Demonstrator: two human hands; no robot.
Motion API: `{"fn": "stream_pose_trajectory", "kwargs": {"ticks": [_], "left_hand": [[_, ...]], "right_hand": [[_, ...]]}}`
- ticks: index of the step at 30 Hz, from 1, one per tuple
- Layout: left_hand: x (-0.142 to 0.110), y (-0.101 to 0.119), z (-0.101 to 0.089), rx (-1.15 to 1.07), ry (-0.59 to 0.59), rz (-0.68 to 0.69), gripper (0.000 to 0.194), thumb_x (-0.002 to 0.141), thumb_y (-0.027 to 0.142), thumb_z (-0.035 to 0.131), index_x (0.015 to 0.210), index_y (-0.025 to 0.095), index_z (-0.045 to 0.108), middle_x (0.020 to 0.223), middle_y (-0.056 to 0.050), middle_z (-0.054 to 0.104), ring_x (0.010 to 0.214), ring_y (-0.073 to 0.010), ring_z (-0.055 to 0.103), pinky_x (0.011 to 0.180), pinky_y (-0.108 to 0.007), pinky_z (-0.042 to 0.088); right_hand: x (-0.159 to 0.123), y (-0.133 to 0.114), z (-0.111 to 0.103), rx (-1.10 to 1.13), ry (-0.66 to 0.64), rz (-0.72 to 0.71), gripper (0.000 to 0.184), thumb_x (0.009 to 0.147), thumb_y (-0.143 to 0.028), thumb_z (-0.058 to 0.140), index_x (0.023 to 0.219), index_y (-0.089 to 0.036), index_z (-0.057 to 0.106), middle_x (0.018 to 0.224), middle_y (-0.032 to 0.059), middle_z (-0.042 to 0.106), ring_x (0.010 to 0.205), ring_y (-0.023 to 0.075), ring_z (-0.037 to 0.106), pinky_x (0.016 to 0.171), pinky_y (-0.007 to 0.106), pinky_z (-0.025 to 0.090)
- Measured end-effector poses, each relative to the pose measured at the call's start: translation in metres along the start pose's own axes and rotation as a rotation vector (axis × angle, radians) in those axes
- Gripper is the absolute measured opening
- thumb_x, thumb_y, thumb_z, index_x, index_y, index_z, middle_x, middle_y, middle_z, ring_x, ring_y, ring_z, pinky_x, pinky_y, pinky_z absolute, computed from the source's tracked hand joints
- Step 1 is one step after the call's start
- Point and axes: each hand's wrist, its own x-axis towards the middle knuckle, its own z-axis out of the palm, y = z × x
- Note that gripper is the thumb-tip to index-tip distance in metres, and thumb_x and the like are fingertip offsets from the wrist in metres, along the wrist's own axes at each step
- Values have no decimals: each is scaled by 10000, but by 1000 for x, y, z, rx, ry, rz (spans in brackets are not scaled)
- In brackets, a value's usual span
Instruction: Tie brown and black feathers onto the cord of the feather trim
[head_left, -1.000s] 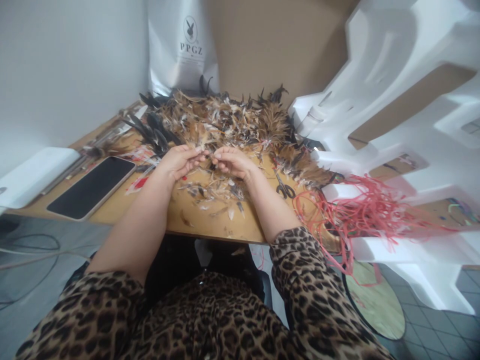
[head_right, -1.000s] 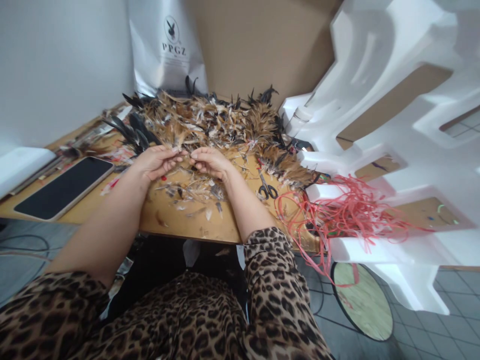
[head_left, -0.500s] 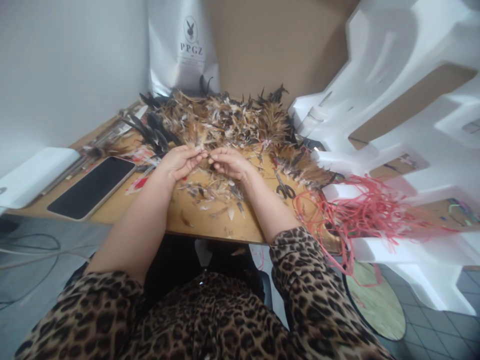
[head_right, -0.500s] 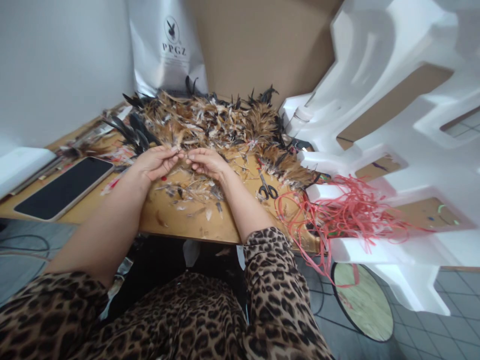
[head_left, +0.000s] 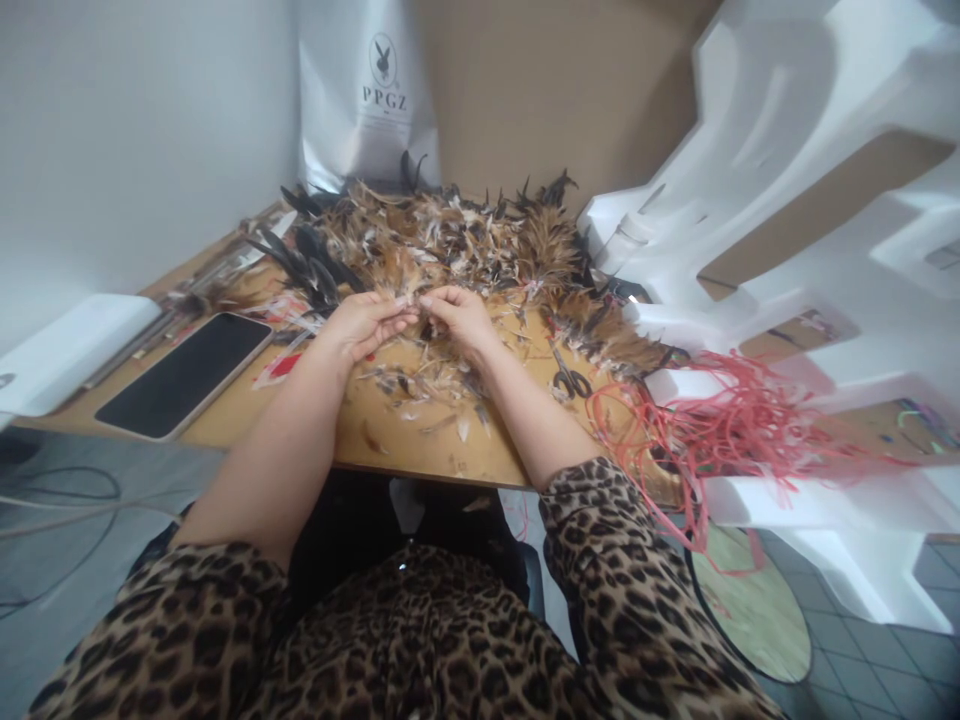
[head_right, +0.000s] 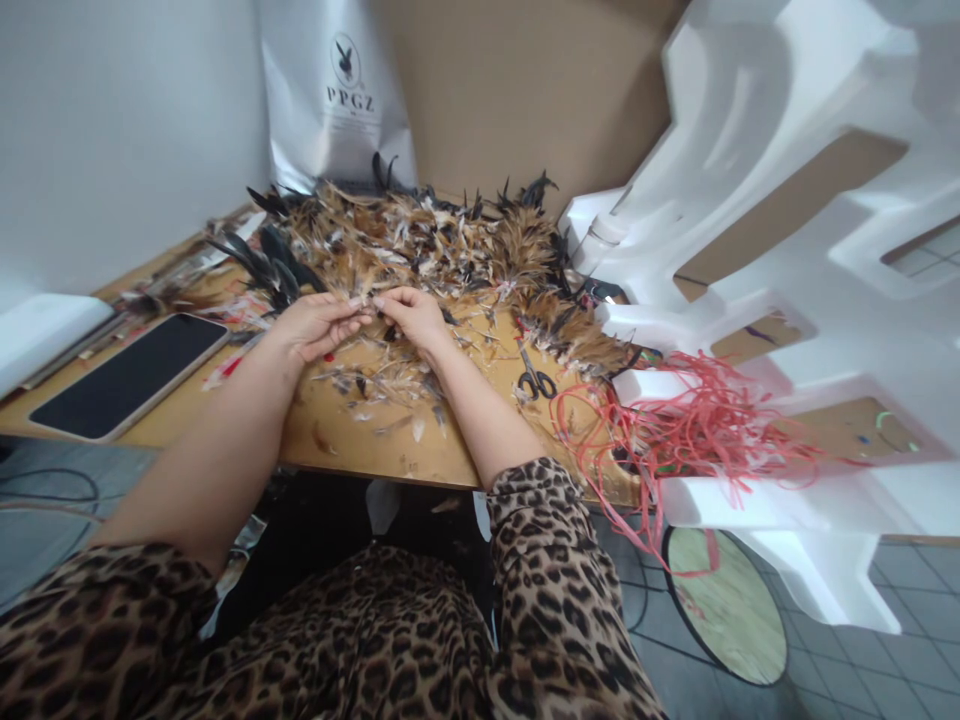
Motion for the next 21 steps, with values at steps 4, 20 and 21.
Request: {"fn": "stream_pose_trajectory", "kwargs": {"ticks": [4,20,21], "left_hand": [[0,-1,-2,67,-20,-8,51,758,36,625,732,18,665,682,-124,699,546,-108,661,514,-132,521],[-1,-5,-1,155,-89,-62,61,707,84,695,702,35,659,650,-119,692,524,-95,641,503,-130,507],[-1,-5,-1,156,-90,-62,64,706,84,696,691,36,657,639,-115,688,518,-94,638,501,-130,506]], "right_hand": [[-1,-7,-3,15,12,25,356,597,-446,756,676,-148,577,470,-56,534,416,36,421,418,160,298],[-1,0,6,-7,70,14,304,651,-412,718,691,-156,560,482,-70,526,411,28,411,409,154,292],[-1,0,6,-1,74,15,301,648,-407,720,692,-155,561,486,-70,527,417,29,419,411,153,295]]}}
